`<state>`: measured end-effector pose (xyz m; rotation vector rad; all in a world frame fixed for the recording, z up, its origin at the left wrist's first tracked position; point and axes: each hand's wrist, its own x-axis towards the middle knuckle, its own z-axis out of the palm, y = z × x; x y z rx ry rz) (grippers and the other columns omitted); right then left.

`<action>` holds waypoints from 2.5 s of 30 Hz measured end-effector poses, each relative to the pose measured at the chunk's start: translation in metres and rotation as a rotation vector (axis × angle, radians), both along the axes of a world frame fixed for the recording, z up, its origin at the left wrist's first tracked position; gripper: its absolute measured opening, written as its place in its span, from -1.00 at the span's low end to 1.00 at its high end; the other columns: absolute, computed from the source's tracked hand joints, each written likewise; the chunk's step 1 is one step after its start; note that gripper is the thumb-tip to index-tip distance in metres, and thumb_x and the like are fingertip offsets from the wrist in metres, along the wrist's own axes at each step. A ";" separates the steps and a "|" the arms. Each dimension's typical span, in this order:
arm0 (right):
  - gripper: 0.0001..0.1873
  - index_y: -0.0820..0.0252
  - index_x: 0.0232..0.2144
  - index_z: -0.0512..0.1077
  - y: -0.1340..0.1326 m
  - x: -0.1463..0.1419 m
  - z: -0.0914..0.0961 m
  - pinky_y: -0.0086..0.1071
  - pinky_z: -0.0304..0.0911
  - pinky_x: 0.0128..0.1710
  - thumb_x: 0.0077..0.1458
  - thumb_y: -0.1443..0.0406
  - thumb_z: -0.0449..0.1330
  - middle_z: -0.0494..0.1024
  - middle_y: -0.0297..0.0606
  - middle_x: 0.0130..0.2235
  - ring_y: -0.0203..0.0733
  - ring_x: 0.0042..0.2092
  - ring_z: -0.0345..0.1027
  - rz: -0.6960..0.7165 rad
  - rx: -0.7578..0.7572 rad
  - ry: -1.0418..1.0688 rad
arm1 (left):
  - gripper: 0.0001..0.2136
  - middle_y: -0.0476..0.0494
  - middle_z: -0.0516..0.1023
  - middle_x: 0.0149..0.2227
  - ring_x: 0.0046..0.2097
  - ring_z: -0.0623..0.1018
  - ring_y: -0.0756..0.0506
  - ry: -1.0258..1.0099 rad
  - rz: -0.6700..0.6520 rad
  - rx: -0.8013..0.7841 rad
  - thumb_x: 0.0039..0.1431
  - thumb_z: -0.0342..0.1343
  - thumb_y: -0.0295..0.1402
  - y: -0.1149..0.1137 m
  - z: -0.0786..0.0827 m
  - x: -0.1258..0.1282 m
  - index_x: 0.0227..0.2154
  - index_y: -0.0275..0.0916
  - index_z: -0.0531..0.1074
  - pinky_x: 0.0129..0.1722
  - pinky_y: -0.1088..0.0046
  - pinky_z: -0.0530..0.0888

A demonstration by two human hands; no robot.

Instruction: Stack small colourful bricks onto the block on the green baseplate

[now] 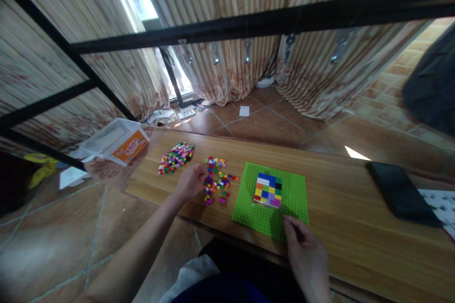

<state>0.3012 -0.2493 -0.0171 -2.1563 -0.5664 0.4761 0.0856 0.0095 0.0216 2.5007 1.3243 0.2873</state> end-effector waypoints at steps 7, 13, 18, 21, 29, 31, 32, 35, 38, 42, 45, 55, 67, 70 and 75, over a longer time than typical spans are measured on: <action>-0.43 0.10 -0.27 0.58 -0.003 0.005 -0.004 -0.17 0.38 -0.16 -0.15 -0.14 0.10 0.64 -0.16 -0.15 0.12 -0.08 0.50 0.009 -0.065 0.014 | -0.88 -0.07 0.55 -0.33 -0.24 0.51 -0.08 -0.081 -0.010 -0.002 0.08 0.04 -0.54 -0.001 -0.007 -0.005 -0.39 -0.21 0.42 -0.21 0.44 0.39; -0.45 0.09 -0.30 0.59 -0.006 0.009 -0.006 -0.12 0.39 -0.21 -0.15 -0.14 0.11 0.66 -0.16 -0.19 0.16 -0.14 0.52 0.038 -0.089 -0.042 | -0.81 -0.07 0.58 -0.31 -0.21 0.53 -0.07 -0.109 -0.063 -0.013 0.13 0.00 -0.51 -0.002 -0.004 -0.004 -0.37 -0.19 0.51 -0.14 0.44 0.40; -0.45 0.09 -0.32 0.60 -0.006 0.010 -0.006 -0.14 0.39 -0.33 -0.14 -0.14 0.11 0.66 -0.15 -0.23 0.18 -0.23 0.54 0.036 -0.107 -0.107 | -0.81 -0.11 0.57 -0.31 -0.19 0.52 -0.10 -0.076 -0.046 0.016 0.18 0.03 -0.40 -0.003 0.003 0.000 -0.34 -0.16 0.57 -0.07 0.38 0.40; -0.45 0.10 -0.31 0.60 -0.006 0.011 -0.008 -0.15 0.39 -0.29 -0.13 -0.13 0.11 0.66 -0.16 -0.21 0.17 -0.18 0.53 0.045 -0.106 -0.101 | -0.79 -0.12 0.56 -0.28 -0.17 0.50 -0.12 -0.055 -0.002 0.062 0.17 0.04 -0.42 0.004 0.004 0.008 -0.24 -0.13 0.57 -0.06 0.35 0.40; -0.43 0.10 -0.30 0.59 -0.006 0.010 -0.004 -0.13 0.40 -0.29 -0.14 -0.15 0.09 0.65 -0.14 -0.22 0.17 -0.20 0.53 0.036 -0.178 -0.073 | -0.72 -0.20 0.51 -0.08 -0.02 0.43 -0.19 0.016 -0.008 0.090 0.18 0.04 -0.38 0.034 0.000 0.044 -0.07 -0.17 0.51 0.04 0.23 0.36; -0.44 0.09 -0.31 0.59 -0.005 0.009 -0.003 -0.12 0.40 -0.29 -0.14 -0.15 0.09 0.65 -0.14 -0.22 0.17 -0.21 0.53 0.034 -0.175 -0.084 | -0.75 -0.18 0.51 -0.08 -0.02 0.43 -0.19 0.029 -0.013 0.073 0.18 0.04 -0.40 0.037 -0.001 0.048 -0.13 -0.16 0.54 0.03 0.23 0.37; -0.44 0.09 -0.32 0.59 -0.005 0.008 -0.003 -0.12 0.40 -0.28 -0.15 -0.15 0.09 0.65 -0.14 -0.22 0.18 -0.21 0.53 0.033 -0.159 -0.093 | -0.77 -0.18 0.52 -0.08 -0.02 0.43 -0.19 0.032 -0.016 0.066 0.18 0.04 -0.40 0.038 -0.002 0.048 -0.17 -0.16 0.55 0.03 0.24 0.37; -0.44 0.11 -0.34 0.59 -0.003 0.006 -0.002 -0.10 0.39 -0.24 -0.16 -0.14 0.10 0.66 -0.13 -0.23 0.19 -0.18 0.52 0.025 -0.111 -0.100 | -0.80 -0.17 0.51 -0.11 -0.03 0.43 -0.17 0.041 -0.023 0.054 0.18 0.04 -0.40 0.036 -0.002 0.048 -0.22 -0.19 0.55 0.04 0.25 0.36; -0.44 0.10 -0.31 0.59 -0.002 0.005 -0.001 -0.09 0.39 -0.21 -0.16 -0.14 0.11 0.65 -0.13 -0.21 0.19 -0.15 0.52 0.022 -0.124 -0.060 | -0.83 -0.20 0.50 -0.11 -0.02 0.43 -0.19 0.039 -0.035 0.057 0.18 0.05 -0.40 0.030 -0.002 0.043 -0.24 -0.22 0.52 0.02 0.25 0.37; -0.43 0.11 -0.29 0.59 -0.001 0.006 -0.002 -0.09 0.39 -0.16 -0.16 -0.14 0.11 0.65 -0.13 -0.18 0.19 -0.11 0.50 0.015 -0.118 -0.019 | -0.83 -0.20 0.48 -0.08 0.02 0.41 -0.18 -0.008 -0.031 0.083 0.23 0.01 -0.39 0.016 0.001 0.033 -0.20 -0.22 0.47 0.05 0.24 0.35; -0.45 0.11 -0.29 0.58 -0.001 0.004 -0.001 -0.10 0.39 -0.14 -0.14 -0.13 0.12 0.64 -0.14 -0.16 0.17 -0.09 0.50 0.008 -0.071 0.002 | -0.85 -0.19 0.49 -0.13 -0.02 0.44 -0.15 -0.135 -0.006 0.064 0.25 -0.02 -0.42 -0.002 0.008 0.024 -0.20 -0.23 0.43 0.04 0.27 0.36; -0.72 0.08 -0.16 0.53 0.011 -0.047 0.041 -0.33 0.43 -0.21 0.14 0.12 0.15 0.60 -0.22 -0.22 -0.18 -0.23 0.51 0.319 0.311 -0.235 | -0.90 -0.07 0.56 -0.29 -0.23 0.54 -0.05 -0.540 -0.208 -0.419 0.24 0.03 -0.34 -0.122 0.030 0.046 -0.28 -0.17 0.44 -0.24 0.47 0.46; -0.79 0.08 -0.18 0.52 -0.001 -0.034 0.036 -0.32 0.43 -0.18 0.22 0.22 0.12 0.61 -0.24 -0.20 -0.18 -0.18 0.51 0.347 0.336 -0.412 | -0.92 -0.03 0.57 -0.40 -0.34 0.55 -0.03 -0.583 -0.218 -0.629 0.18 0.08 -0.36 -0.152 0.029 0.081 -0.37 -0.19 0.46 -0.35 0.50 0.44; -0.79 0.09 -0.18 0.52 0.000 -0.029 0.034 -0.32 0.43 -0.17 0.23 0.22 0.11 0.60 -0.22 -0.20 -0.18 -0.17 0.50 0.330 0.335 -0.412 | -0.91 -0.02 0.55 -0.42 -0.35 0.53 -0.02 -0.603 -0.211 -0.594 0.18 0.06 -0.39 -0.152 0.028 0.087 -0.40 -0.18 0.44 -0.32 0.49 0.45; -0.75 0.12 -0.16 0.53 0.008 -0.014 0.033 -0.30 0.41 -0.15 0.23 0.19 0.10 0.59 -0.17 -0.18 -0.17 -0.17 0.50 0.257 0.339 -0.424 | -0.88 -0.07 0.56 -0.29 -0.27 0.54 -0.03 -0.640 -0.216 -0.513 0.19 0.01 -0.44 -0.151 0.024 0.088 -0.28 -0.19 0.44 -0.24 0.46 0.47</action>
